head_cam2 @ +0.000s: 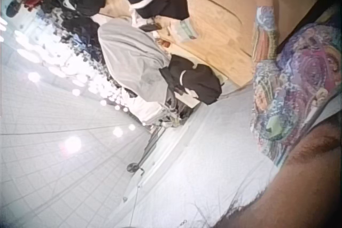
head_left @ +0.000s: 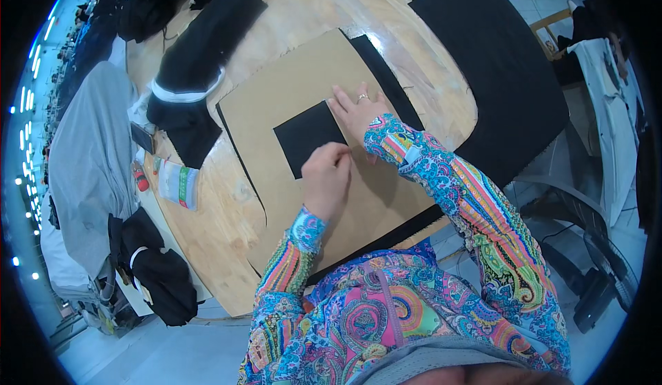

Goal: The person uses a cardboard template to mark shapes onto black fabric. They place the template on the fabric, trace the outline with a white marking tool, and then remove the template to reveal the marked shape. This process is repeated multiple times on different sections of the fabric.

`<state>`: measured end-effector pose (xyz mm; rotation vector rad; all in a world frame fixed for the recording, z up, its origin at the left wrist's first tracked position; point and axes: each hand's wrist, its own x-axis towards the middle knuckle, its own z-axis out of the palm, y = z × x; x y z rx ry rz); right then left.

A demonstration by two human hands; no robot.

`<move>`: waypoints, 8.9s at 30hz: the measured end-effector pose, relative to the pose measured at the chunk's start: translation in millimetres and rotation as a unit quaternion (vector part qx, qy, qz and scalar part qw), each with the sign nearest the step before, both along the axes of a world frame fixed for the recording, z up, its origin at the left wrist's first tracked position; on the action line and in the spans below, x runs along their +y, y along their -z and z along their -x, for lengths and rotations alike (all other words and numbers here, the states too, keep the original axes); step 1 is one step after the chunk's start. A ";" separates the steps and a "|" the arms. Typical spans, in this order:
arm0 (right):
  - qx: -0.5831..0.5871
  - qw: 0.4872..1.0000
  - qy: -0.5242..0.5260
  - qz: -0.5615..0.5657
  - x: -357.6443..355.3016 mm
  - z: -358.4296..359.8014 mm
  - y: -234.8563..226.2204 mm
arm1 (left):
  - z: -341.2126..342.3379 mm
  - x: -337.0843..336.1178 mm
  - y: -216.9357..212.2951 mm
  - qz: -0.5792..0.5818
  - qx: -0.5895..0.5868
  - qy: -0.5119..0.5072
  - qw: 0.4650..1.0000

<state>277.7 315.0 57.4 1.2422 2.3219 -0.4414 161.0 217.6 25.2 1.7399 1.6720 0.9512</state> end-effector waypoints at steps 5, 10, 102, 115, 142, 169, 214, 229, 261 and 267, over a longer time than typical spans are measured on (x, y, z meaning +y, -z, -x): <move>0.007 1.000 0.007 0.002 0.8 -1.2 4.4 | 19.1 56.5 6.4 0.014 -0.067 -0.100 0.993; 0.011 1.000 0.004 0.002 -0.9 1.1 1.2 | 25.1 81.7 15.6 0.005 0.004 -0.116 0.993; 0.264 0.903 0.271 -0.202 -147.2 -109.3 27.2 | 359.0 -233.3 -15.2 -0.104 0.170 -0.581 0.789; 0.356 0.884 0.110 -0.283 -194.9 -81.4 44.1 | 105.7 -24.8 -39.5 0.010 -0.482 -0.202 0.852; 0.442 0.840 0.157 -0.272 -206.9 -91.5 59.5 | 20.5 78.8 11.8 0.035 -0.113 -0.171 0.978; 0.440 0.841 0.150 -0.277 -204.8 -89.6 57.4 | 30.6 66.5 21.4 -0.001 -0.235 -0.193 0.953; 0.731 0.454 0.495 0.120 -160.0 -38.2 -13.3 | 99.5 -191.5 31.0 -0.120 -0.103 -0.115 0.981; 0.851 0.341 0.364 -0.164 -83.5 -178.5 -168.9 | 87.7 -69.3 -148.4 -0.132 -0.210 0.009 0.969; 0.289 0.555 0.685 -0.373 20.2 -492.2 70.9 | -193.9 4.6 18.9 -0.212 -0.042 0.351 0.911; 0.276 0.517 0.726 -0.360 1.7 -489.1 75.1 | -200.7 -15.8 25.5 -0.203 -0.028 0.388 0.899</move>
